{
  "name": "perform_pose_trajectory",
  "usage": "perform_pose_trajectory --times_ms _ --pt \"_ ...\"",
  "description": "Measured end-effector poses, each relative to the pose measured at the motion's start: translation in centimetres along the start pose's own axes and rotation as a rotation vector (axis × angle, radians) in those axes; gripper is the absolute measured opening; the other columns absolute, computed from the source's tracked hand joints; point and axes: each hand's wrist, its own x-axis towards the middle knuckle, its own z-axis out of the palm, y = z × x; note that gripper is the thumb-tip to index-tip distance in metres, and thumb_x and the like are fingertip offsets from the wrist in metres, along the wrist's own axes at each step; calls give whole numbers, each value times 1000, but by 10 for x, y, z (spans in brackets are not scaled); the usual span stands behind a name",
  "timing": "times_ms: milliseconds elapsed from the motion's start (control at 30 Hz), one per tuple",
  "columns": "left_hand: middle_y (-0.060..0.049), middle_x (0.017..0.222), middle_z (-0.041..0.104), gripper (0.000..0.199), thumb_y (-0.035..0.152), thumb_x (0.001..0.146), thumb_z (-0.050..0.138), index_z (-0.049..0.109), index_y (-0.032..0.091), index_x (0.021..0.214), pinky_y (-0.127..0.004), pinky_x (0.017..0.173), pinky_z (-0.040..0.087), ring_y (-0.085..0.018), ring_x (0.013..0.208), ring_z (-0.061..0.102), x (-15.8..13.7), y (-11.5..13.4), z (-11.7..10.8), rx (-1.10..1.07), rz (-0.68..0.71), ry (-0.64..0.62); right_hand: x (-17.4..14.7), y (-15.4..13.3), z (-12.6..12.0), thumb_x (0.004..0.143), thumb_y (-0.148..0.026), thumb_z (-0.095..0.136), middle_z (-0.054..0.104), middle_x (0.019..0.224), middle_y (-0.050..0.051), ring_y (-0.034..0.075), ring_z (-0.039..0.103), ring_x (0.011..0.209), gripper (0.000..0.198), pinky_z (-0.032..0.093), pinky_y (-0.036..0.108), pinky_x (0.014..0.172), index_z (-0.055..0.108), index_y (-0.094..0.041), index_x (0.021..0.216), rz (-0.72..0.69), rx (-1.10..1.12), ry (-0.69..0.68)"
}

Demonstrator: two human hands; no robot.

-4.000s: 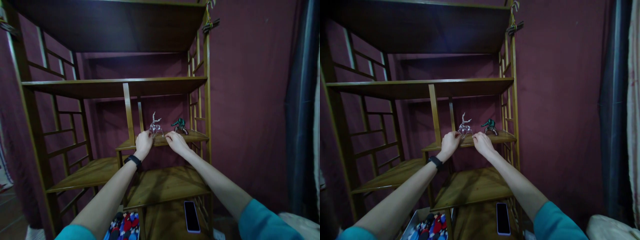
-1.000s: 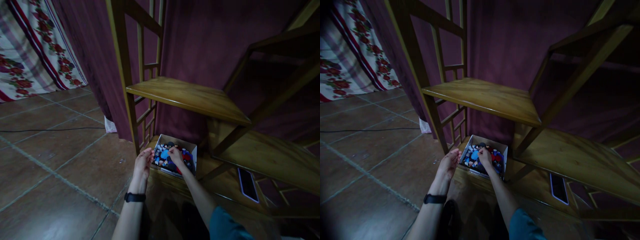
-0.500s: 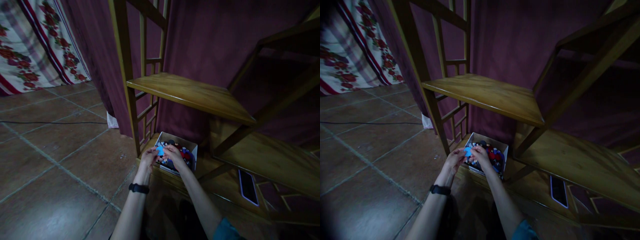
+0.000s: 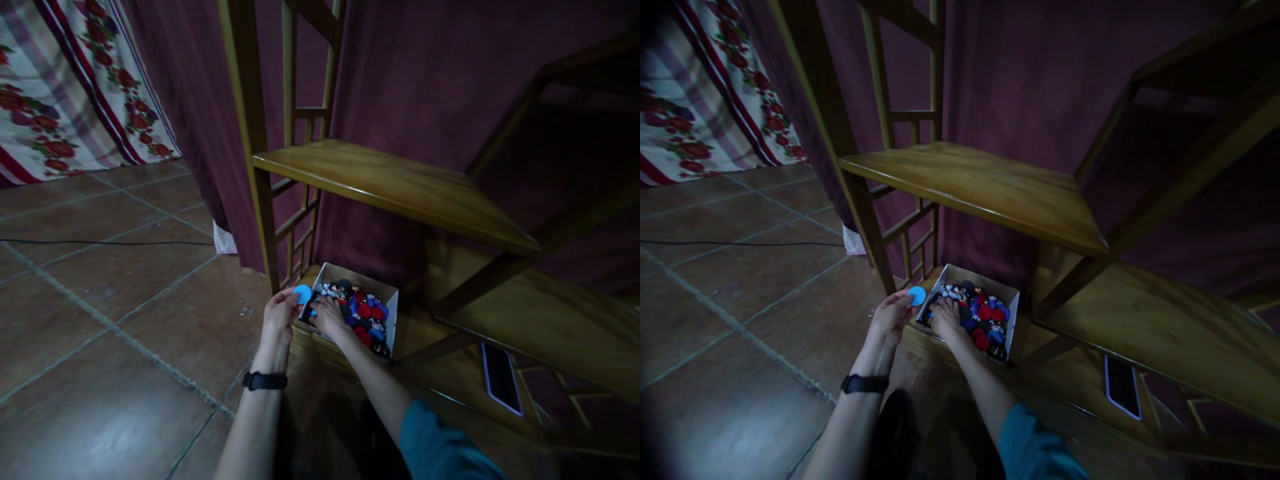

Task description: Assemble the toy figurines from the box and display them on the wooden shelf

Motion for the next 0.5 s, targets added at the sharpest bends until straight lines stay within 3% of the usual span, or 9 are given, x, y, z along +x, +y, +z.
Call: perform_pose_trajectory --times_ms 200,300,400,500 --pt "1 57 61 17 4 61 66 63 12 76 -19 49 46 -7 45 53 1 -1 -2 -8 -16 -13 -5 3 -9 72 -19 64 63 109 5 22 53 106 24 35 34 91 63 -23 95 -52 174 1" --pt "0 57 62 17 4 63 65 63 12 78 -18 48 47 -7 45 54 2 -3 -2 7 -19 -40 -12 15 -17 72 -23 65 65 102 3 20 58 96 24 41 30 81 62 -24 96 25 315 97" --pt "-1 58 63 17 4 65 64 63 11 81 -18 47 48 -8 46 56 2 -6 0 23 -46 -65 -28 34 -27 72 -30 65 67 85 -1 17 61 77 20 46 26 64 62 -23 90 199 904 254" --pt "-2 62 64 17 3 67 62 62 11 82 -17 47 48 -9 49 58 0 -10 6 27 -98 -76 -51 52 -39 72 -33 66 67 81 0 12 59 63 27 46 21 52 61 -22 96 301 1565 248"
